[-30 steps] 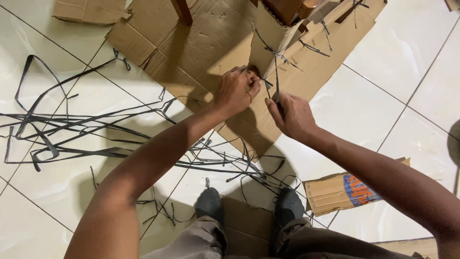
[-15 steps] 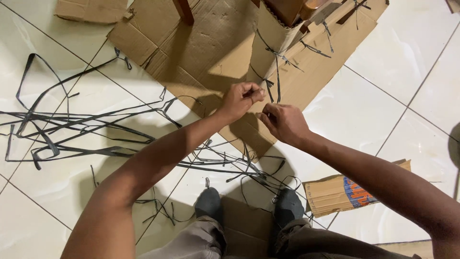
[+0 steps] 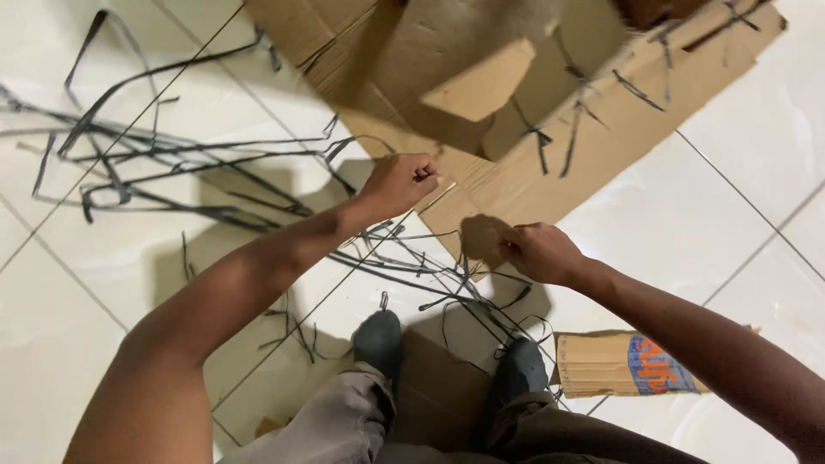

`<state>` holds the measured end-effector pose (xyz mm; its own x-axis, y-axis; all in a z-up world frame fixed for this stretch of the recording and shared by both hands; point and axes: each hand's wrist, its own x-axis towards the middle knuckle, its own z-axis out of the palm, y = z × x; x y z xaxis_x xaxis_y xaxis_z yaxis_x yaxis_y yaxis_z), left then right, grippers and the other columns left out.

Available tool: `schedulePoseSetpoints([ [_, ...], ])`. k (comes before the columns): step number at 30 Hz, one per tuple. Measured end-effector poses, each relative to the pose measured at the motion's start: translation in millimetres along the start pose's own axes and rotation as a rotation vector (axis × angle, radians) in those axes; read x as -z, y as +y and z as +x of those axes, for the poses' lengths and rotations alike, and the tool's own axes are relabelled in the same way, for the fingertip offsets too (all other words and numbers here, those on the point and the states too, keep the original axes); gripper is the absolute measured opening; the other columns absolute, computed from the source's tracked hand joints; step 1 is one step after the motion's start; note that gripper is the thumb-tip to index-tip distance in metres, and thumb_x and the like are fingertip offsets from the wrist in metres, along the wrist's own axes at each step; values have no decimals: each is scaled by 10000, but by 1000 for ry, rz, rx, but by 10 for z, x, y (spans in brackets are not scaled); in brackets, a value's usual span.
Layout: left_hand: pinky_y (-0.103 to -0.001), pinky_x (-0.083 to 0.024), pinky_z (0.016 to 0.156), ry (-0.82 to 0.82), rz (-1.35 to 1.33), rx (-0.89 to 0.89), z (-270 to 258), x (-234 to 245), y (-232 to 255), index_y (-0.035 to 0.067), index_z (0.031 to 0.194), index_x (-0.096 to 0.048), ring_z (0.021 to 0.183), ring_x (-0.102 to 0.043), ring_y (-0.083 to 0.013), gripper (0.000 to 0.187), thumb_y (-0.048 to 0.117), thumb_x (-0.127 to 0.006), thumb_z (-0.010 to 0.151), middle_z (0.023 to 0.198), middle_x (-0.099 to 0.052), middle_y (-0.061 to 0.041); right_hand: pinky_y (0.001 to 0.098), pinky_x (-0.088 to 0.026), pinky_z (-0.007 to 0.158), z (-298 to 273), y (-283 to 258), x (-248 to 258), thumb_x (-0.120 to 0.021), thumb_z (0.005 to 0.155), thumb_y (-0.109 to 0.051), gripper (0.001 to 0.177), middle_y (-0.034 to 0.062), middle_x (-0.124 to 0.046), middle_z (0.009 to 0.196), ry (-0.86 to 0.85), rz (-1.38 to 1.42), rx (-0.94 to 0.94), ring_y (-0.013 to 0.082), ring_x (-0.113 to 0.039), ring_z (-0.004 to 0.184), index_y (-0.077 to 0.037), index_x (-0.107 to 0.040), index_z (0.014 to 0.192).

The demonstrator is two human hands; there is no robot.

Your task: Wrapping a chair leg with cardboard and securing it with plastic ties

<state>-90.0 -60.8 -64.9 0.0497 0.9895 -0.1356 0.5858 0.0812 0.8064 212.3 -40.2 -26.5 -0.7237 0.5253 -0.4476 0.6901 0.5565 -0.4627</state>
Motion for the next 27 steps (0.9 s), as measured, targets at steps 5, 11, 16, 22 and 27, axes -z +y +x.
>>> schedulePoseSetpoints([
  [5,-473,-574,799,-7,47,163,-466,334,-280,190,908,-734,879,-749,-331,121,300,-688,887,795,-749,-41,552,-597,760,240,-36,-204,-599,941,-189,160,175,-768,864,-125,-20,79,415,-756,859,-62,-697,935],
  [11,-518,-568,884,-71,190,354,-1178,636,-672,202,998,-756,986,-728,-374,154,293,-677,901,901,-769,-82,543,-600,803,433,-553,-130,-574,974,-234,222,190,-769,866,-250,-47,127,411,-757,877,-53,-696,933],
  [16,-513,-579,824,-92,419,412,-1880,756,-1181,137,927,-708,930,-733,-372,122,237,-638,938,869,-723,-123,514,-609,848,779,-739,-408,-551,989,-282,227,148,-775,873,-340,-146,215,370,-764,921,-119,-707,1020],
  [22,-472,-603,784,-109,549,505,-2645,629,-1393,124,846,-687,866,-729,-317,108,200,-643,909,816,-676,-82,557,-582,846,865,-1294,-378,-535,1011,-327,292,189,-776,904,-420,-167,263,408,-753,932,-101,-720,1020],
  [27,-533,-588,874,-256,527,622,-2945,359,-1425,204,1098,-768,1062,-711,-341,214,286,-690,917,1066,-726,-115,534,-598,852,994,-1109,-770,-582,988,-382,314,173,-779,966,-465,-138,286,405,-749,971,-127,-717,1110],
])
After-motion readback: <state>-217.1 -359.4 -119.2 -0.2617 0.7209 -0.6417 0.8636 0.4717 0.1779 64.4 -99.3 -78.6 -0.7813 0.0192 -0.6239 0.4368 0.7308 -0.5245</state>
